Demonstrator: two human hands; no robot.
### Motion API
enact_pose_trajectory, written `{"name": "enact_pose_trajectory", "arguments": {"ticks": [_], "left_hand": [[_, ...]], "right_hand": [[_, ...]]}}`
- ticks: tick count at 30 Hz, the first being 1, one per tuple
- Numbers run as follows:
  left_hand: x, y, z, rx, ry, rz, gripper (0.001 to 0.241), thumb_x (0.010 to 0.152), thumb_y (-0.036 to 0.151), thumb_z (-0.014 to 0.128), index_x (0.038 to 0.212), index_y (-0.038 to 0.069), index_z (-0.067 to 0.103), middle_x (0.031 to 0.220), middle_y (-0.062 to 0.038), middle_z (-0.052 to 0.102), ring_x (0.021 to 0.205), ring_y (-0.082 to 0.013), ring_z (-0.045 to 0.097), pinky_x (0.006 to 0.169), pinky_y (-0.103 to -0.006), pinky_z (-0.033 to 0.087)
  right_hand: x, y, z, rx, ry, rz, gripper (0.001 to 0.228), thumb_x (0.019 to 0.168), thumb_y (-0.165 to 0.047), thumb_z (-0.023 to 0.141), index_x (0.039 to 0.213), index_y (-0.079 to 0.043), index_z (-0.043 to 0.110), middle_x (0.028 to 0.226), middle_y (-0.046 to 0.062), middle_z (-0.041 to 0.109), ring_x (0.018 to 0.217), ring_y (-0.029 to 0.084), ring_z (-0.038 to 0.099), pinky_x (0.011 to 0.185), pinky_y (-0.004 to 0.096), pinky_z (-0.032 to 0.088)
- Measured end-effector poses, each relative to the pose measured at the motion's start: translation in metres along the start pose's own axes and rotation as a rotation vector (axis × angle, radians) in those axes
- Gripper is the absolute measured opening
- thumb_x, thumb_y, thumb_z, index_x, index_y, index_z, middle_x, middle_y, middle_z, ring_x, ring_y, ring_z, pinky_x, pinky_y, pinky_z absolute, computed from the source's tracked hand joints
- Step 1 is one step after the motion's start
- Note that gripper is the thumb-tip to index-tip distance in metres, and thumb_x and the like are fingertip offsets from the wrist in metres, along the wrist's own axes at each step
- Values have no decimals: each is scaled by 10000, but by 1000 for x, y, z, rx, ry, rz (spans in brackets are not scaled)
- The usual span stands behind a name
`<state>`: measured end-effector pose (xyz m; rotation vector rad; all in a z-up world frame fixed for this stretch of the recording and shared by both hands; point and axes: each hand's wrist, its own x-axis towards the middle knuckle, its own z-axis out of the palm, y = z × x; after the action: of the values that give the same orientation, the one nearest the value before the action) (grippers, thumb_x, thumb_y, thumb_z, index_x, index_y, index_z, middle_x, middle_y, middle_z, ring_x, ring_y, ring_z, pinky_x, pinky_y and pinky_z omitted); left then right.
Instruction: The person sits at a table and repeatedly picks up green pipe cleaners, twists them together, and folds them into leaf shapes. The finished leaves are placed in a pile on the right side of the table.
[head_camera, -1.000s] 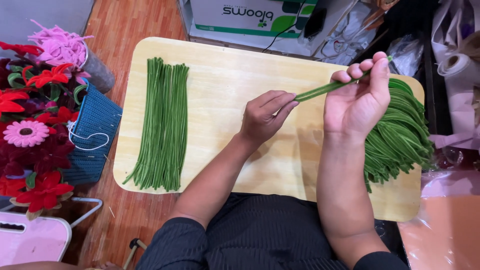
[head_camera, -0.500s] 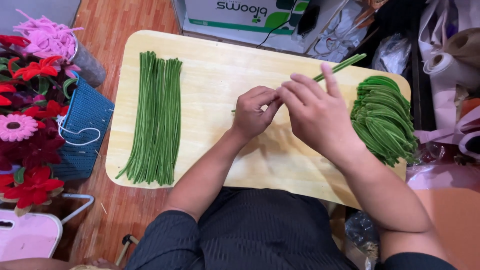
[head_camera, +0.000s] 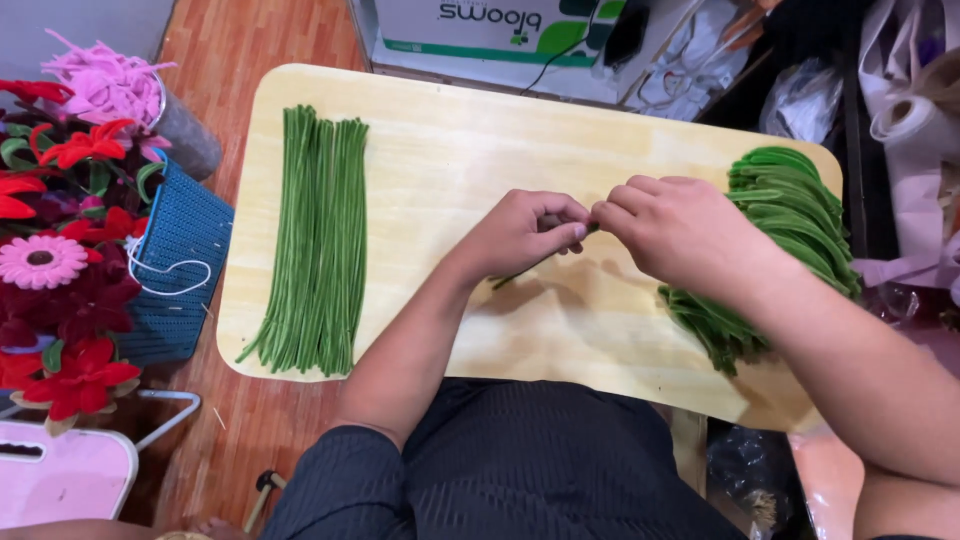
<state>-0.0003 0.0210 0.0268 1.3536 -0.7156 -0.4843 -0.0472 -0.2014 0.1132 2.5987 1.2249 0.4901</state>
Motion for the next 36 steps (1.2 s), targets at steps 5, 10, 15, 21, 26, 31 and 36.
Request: {"name": "enact_pose_trajectory", "arguments": {"ticks": [5,10,15,21,26,31,36], "left_hand": [[-2,-4,-9,-38,-337,-129,108,982,65,664,1085,50,694,921,-65,755,913,-126,693,894,-327,595],[-4,0,-2,-144,-315,-85,223,924,-46,599,1126,45,568,1003,-93,648,900,-221,753,795,-313,595],[11,-27,14,349,308,491,153,928,116,804,1050,175,732,956,44,684,689,-100,692,539,-192,515],[9,-13,20,539,301,652,100,967,44,720,1053,94,726,956,-34,690,750,-221,724,610,-284,617],[11,-22,17,782,349,755,56,980,100,681,1030,121,696,934,3,633,722,-177,690,588,-278,595],[14,-19,12,947,392,831,69,986,113,647,1024,153,688,893,36,593,698,-131,642,599,-257,560],[13,-11,13,893,381,766,56,1001,156,650,983,110,675,877,-25,631,758,-208,677,665,-306,578]], "right_hand": [[7,-7,-31,549,-244,179,105,1013,-177,592,913,-143,594,804,18,618,870,293,660,680,446,570],[5,5,-18,803,-362,352,98,1003,-218,625,924,-182,670,792,37,707,898,311,725,737,457,582],[-2,13,-7,897,-268,583,167,1049,-183,613,940,-113,717,770,68,738,834,290,743,747,420,570],[0,3,-3,959,-220,665,167,1046,-148,608,946,-70,717,748,108,725,787,276,722,707,415,570],[3,1,2,939,-226,695,166,1034,-169,627,926,-91,727,718,88,722,752,260,715,671,390,571],[7,0,-3,1013,-249,726,156,1013,-165,617,939,-64,710,741,85,737,731,234,692,661,384,565],[10,2,2,1001,-287,747,164,994,-156,611,906,-83,729,732,79,737,775,246,715,688,393,572]]}}
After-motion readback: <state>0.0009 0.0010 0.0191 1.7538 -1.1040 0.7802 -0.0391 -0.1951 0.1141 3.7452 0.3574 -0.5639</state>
